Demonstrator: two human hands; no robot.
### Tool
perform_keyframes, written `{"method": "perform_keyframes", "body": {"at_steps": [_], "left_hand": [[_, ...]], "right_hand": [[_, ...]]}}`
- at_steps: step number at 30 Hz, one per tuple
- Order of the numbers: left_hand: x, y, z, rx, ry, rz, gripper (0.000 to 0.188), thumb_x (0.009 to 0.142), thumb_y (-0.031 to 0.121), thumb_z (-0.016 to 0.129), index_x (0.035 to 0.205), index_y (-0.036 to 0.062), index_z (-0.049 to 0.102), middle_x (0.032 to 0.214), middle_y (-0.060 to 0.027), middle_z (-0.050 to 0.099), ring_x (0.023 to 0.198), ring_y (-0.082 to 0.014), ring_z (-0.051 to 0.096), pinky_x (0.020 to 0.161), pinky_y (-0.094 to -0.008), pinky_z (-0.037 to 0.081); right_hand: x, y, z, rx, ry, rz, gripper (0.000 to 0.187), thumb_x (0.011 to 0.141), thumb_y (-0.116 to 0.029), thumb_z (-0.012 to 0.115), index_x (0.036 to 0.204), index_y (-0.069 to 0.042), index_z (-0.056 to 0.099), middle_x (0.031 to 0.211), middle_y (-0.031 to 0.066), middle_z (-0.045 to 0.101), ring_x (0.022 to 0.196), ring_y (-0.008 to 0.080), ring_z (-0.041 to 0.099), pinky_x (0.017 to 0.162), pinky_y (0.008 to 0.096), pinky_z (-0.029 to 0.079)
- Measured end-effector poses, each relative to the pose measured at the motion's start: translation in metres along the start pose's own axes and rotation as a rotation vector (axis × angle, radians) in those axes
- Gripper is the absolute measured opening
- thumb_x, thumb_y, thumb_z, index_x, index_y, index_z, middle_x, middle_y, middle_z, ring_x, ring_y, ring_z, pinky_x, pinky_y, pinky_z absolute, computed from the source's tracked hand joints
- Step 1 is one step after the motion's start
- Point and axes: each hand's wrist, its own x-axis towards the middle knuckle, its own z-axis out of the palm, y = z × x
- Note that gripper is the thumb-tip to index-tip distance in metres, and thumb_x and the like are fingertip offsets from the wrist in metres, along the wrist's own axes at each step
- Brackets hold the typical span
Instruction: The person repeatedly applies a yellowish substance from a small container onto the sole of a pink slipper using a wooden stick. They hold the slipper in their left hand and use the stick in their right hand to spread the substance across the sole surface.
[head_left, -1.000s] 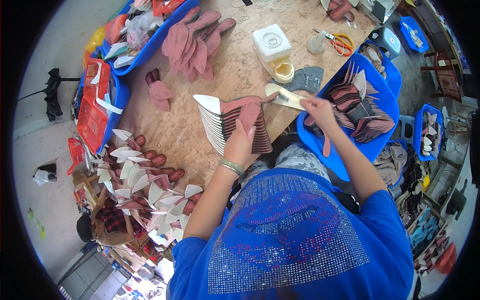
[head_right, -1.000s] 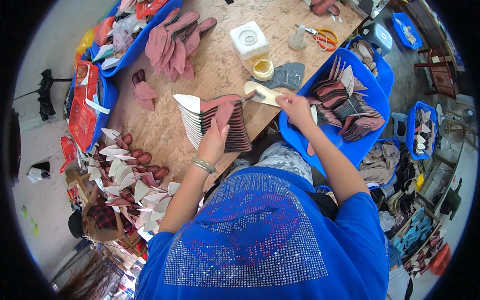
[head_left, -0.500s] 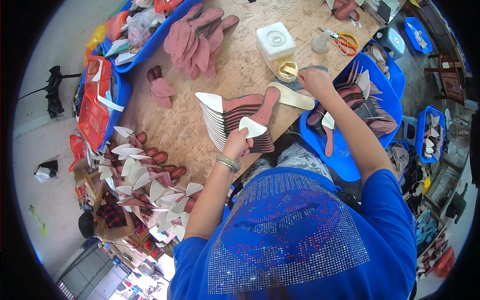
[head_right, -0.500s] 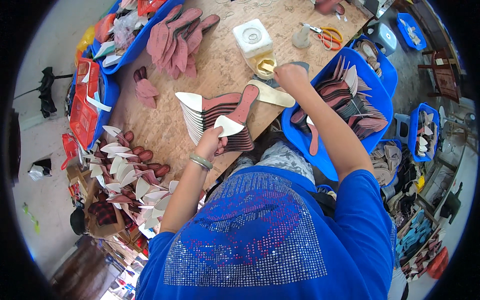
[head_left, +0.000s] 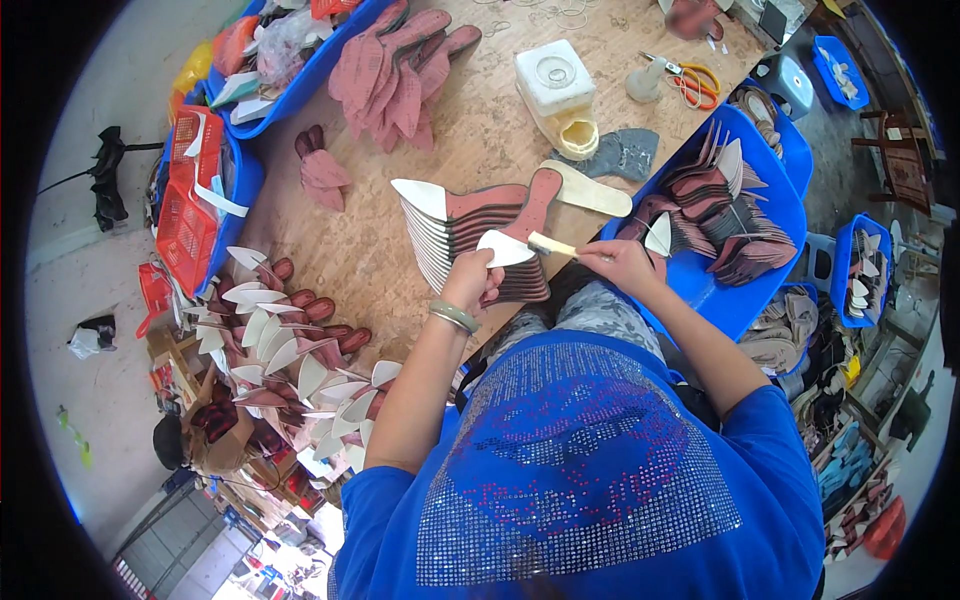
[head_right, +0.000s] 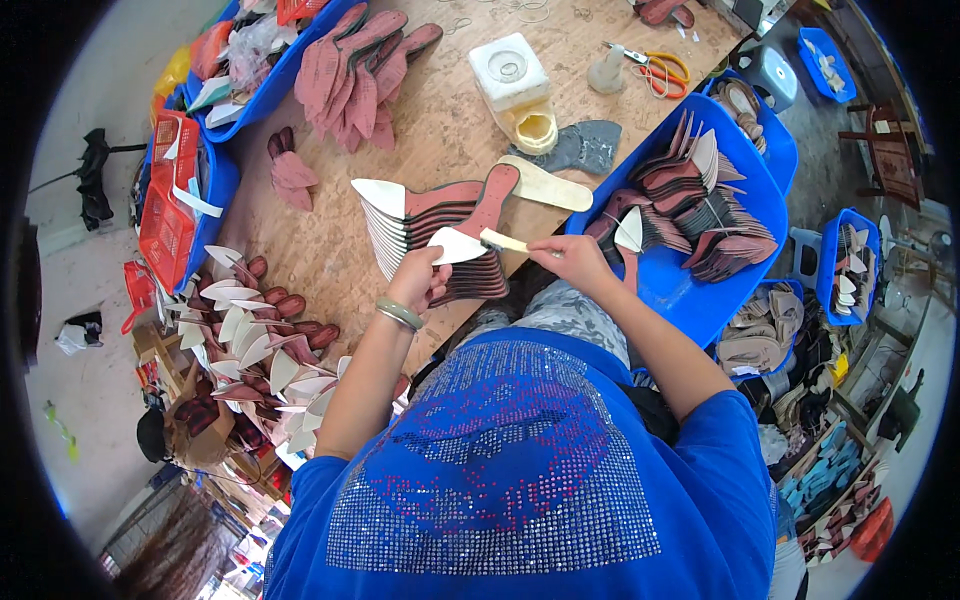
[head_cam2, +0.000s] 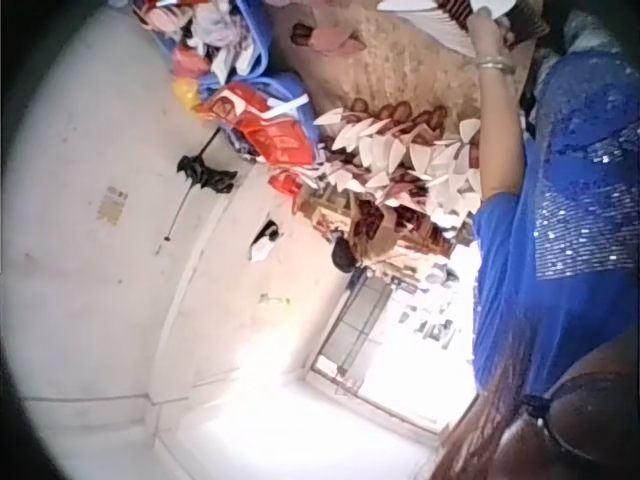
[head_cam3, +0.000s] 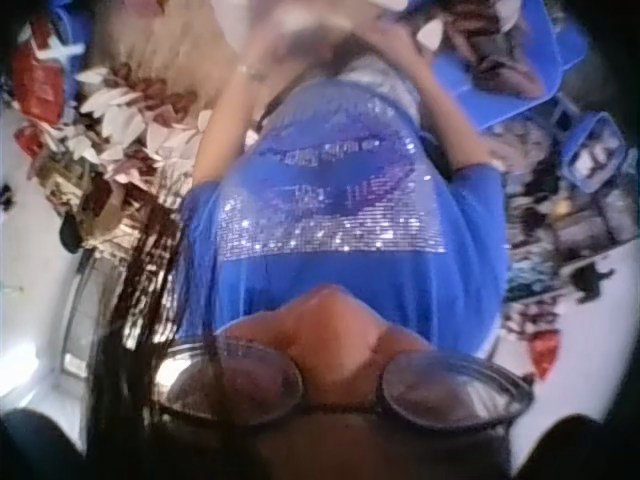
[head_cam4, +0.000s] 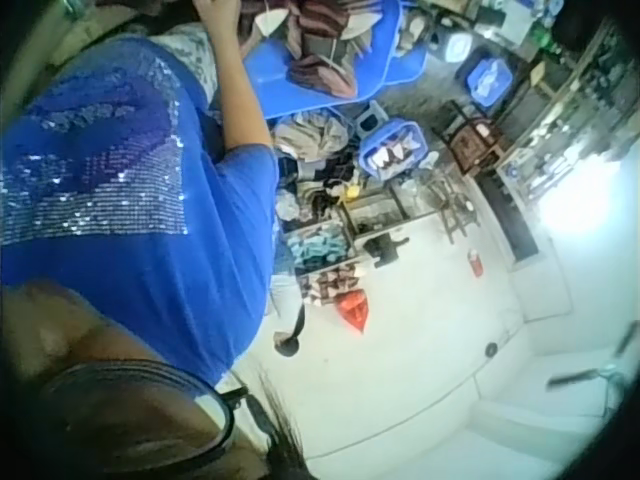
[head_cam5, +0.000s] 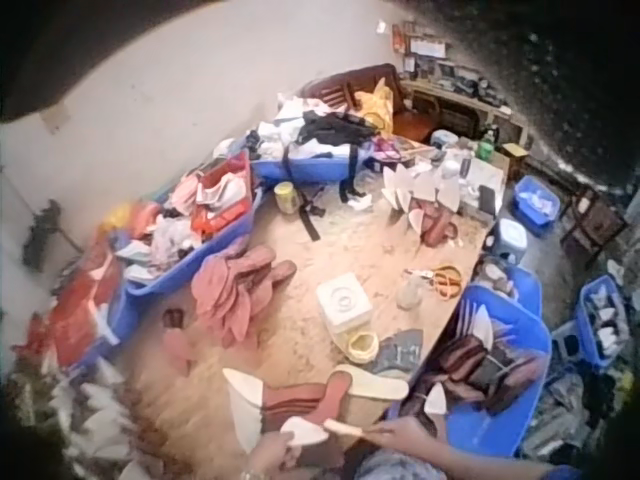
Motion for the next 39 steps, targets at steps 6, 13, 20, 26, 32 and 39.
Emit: {"method": "perform_keyframes", "body": {"at_steps": [6, 13, 20, 26, 32, 39], "left_hand": [[-0.003, 0.001, 0.002, 0.035, 0.029, -0.008, 0.017, 0.089, 0.016, 0.045, 0.089, 0.002, 0.054, 0.062, -0.0012, 0.05, 0.045, -0.0072, 0.039, 0.039, -0.0235, 0.03], [-0.003, 0.0, 0.004, 0.141, 0.011, 0.028, 0.017, 0.09, 0.018, 0.045, 0.091, 0.0042, 0.056, 0.058, 0.0001, 0.048, 0.042, -0.0062, 0.033, 0.038, -0.0229, 0.028], [-0.003, -0.004, 0.005, 0.206, -0.023, 0.079, 0.02, 0.091, 0.016, 0.041, 0.09, 0.001, 0.055, 0.061, -0.0013, 0.049, 0.046, -0.0088, 0.039, 0.038, -0.0253, 0.03], [-0.003, -0.009, 0.01, 0.183, 0.027, 0.104, 0.02, 0.09, 0.016, 0.043, 0.078, 0.0028, 0.053, 0.055, -0.002, 0.047, 0.04, -0.0104, 0.036, 0.036, -0.0268, 0.029], [0.004, -0.017, 0.012, 0.239, 0.036, 0.134, 0.019, 0.09, 0.016, 0.043, 0.083, 0.002, 0.054, 0.055, -0.002, 0.046, 0.038, -0.0109, 0.035, 0.034, -0.0263, 0.028], [0.007, -0.021, 0.007, 0.225, 0.044, 0.117, 0.022, 0.088, 0.016, 0.041, 0.082, 0.0003, 0.056, 0.056, -0.0043, 0.05, 0.041, -0.0135, 0.041, 0.038, -0.0291, 0.034]], "right_hand": [[0.038, 0.023, -0.017, -0.212, 0.177, -0.062, 0.02, 0.08, -0.026, 0.068, 0.092, -0.012, 0.073, 0.079, 0.0134, 0.068, 0.07, 0.028, 0.067, 0.064, 0.0348, 0.052], [0.095, 0.024, -0.037, -0.462, 0.241, -0.103, 0.022, 0.08, -0.029, 0.062, 0.088, -0.013, 0.073, 0.08, 0.0125, 0.068, 0.071, 0.03, 0.066, 0.066, 0.0385, 0.053], [0.113, 0.002, -0.014, -0.56, 0.141, -0.175, 0.022, 0.081, -0.031, 0.06, 0.089, -0.014, 0.073, 0.077, 0.0138, 0.068, 0.069, 0.0316, 0.066, 0.065, 0.0407, 0.053], [0.069, -0.014, -0.003, -0.475, 0.111, -0.241, 0.02, 0.081, -0.029, 0.061, 0.088, -0.015, 0.073, 0.076, 0.014, 0.067, 0.067, 0.0319, 0.065, 0.062, 0.0412, 0.053], [0.047, -0.03, 0.044, -0.156, 0.039, -0.184, 0.02, 0.08, -0.027, 0.066, 0.09, -0.011, 0.073, 0.08, 0.015, 0.069, 0.07, 0.0304, 0.067, 0.064, 0.0362, 0.053], [0.054, -0.023, 0.036, -0.035, -0.033, -0.14, 0.019, 0.08, -0.026, 0.065, 0.09, -0.013, 0.074, 0.08, 0.0138, 0.069, 0.068, 0.029, 0.066, 0.063, 0.0352, 0.053]]}}
